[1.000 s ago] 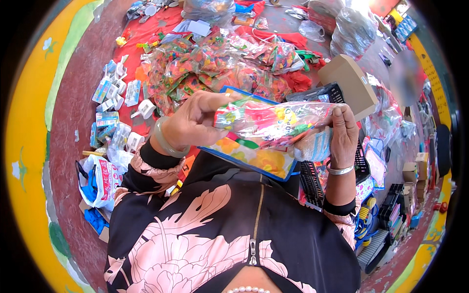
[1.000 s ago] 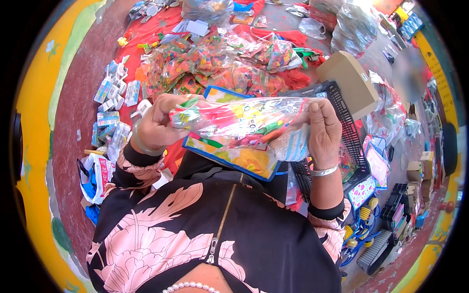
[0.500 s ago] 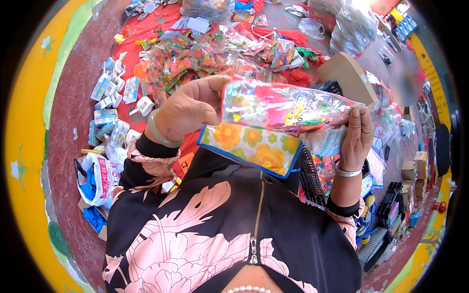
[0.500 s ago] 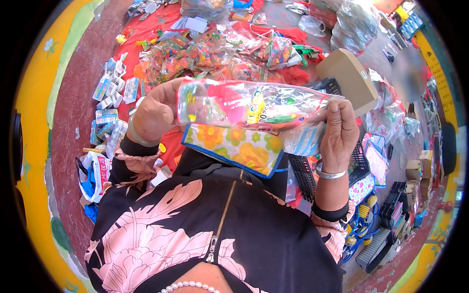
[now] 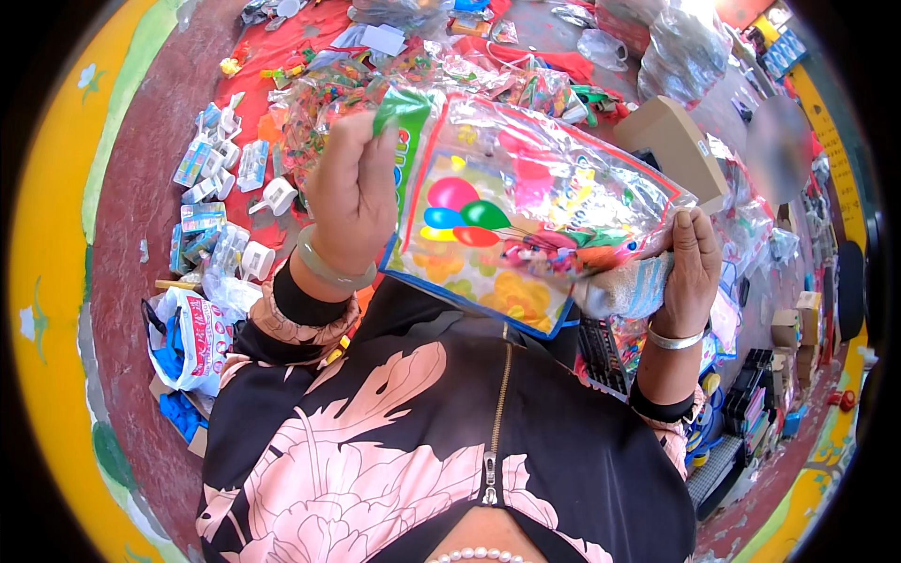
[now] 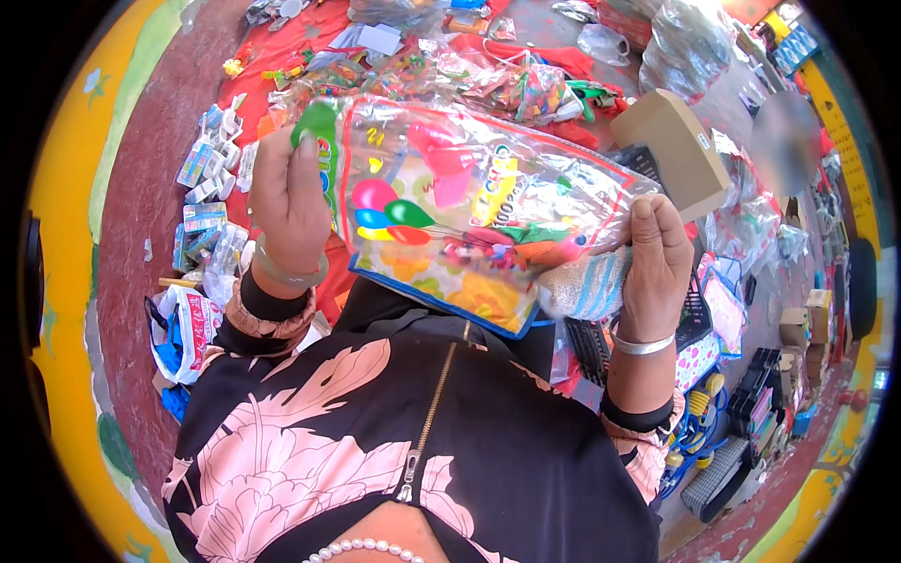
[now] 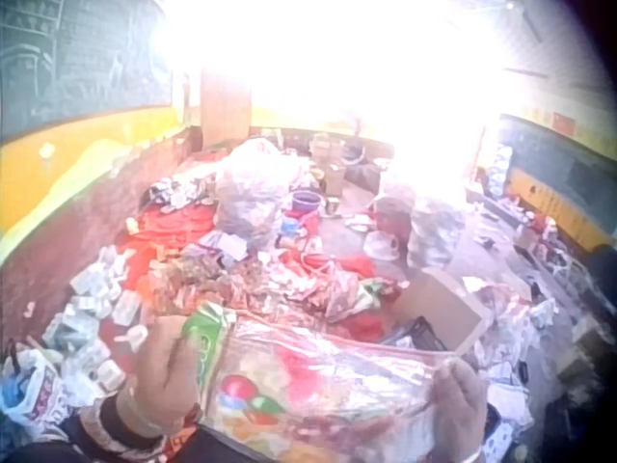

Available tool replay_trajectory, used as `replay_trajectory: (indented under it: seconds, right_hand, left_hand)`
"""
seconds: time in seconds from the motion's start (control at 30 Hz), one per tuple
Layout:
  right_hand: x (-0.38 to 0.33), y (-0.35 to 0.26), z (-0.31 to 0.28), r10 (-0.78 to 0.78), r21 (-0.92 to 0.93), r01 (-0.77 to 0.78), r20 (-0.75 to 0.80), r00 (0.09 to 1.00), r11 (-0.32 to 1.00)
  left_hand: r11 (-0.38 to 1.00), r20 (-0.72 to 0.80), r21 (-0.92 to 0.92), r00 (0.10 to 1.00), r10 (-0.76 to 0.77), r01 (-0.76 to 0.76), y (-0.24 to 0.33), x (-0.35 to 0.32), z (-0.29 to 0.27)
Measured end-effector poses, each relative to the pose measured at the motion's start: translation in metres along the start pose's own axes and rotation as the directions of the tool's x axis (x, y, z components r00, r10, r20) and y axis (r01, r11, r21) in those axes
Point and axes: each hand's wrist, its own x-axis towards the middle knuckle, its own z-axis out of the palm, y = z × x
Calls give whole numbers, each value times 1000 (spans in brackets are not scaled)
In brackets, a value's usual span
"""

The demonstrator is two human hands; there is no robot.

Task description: The person repeatedly picks up small, colorful plastic-wrapped packages from a cluttered floor, wipes them with a cloth, and places them into a black basket. The person handles the items one at a time, bending over to reach the pile and standing to deposit them.

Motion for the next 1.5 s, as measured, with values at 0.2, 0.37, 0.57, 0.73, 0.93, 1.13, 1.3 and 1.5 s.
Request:
replay_trajectory:
  seconds: [0.2, 0.37, 0.57, 0.73, 0.93, 1.13, 1.3, 1.5]
  right_hand:
    - [20, 46, 4, 279, -77, -272, 103, 955, 959]
    - [42, 133, -8, 231, -483, -176, 57, 971, 858]
    - [52, 51, 8, 27, -375, -13, 31, 999, 927]
    - [18, -3, 88, -269, -309, 263, 23, 963, 914]
    - [-5, 23, 153, -417, -425, 679, 559, 717, 598]
    - [-32, 106, 179, -149, -611, 547, 579, 802, 572]
    - [-29, 103, 163, 20, -603, 564, 693, 721, 564]
    - [-24, 103, 111, -12, -802, 524, 544, 839, 288]
  left_hand:
    - [878, 177, -211, 900, -398, 430, -43, -37, 29]
    - [812, 224, -167, 823, -521, 559, -108, -108, 64]
    - [683, 341, -135, 681, -648, 718, -120, -117, 61]
    - [721, 330, -98, 706, -627, 686, -126, -120, 62]
    - [211, 606, -475, 491, -625, 854, -114, -120, 62]
    - [-386, 745, -653, 464, -479, 651, -100, -124, 56]
    - [462, 464, -372, 592, -659, 805, -121, -136, 64]
    - [689, 357, -222, 715, -601, 690, -118, -132, 68]
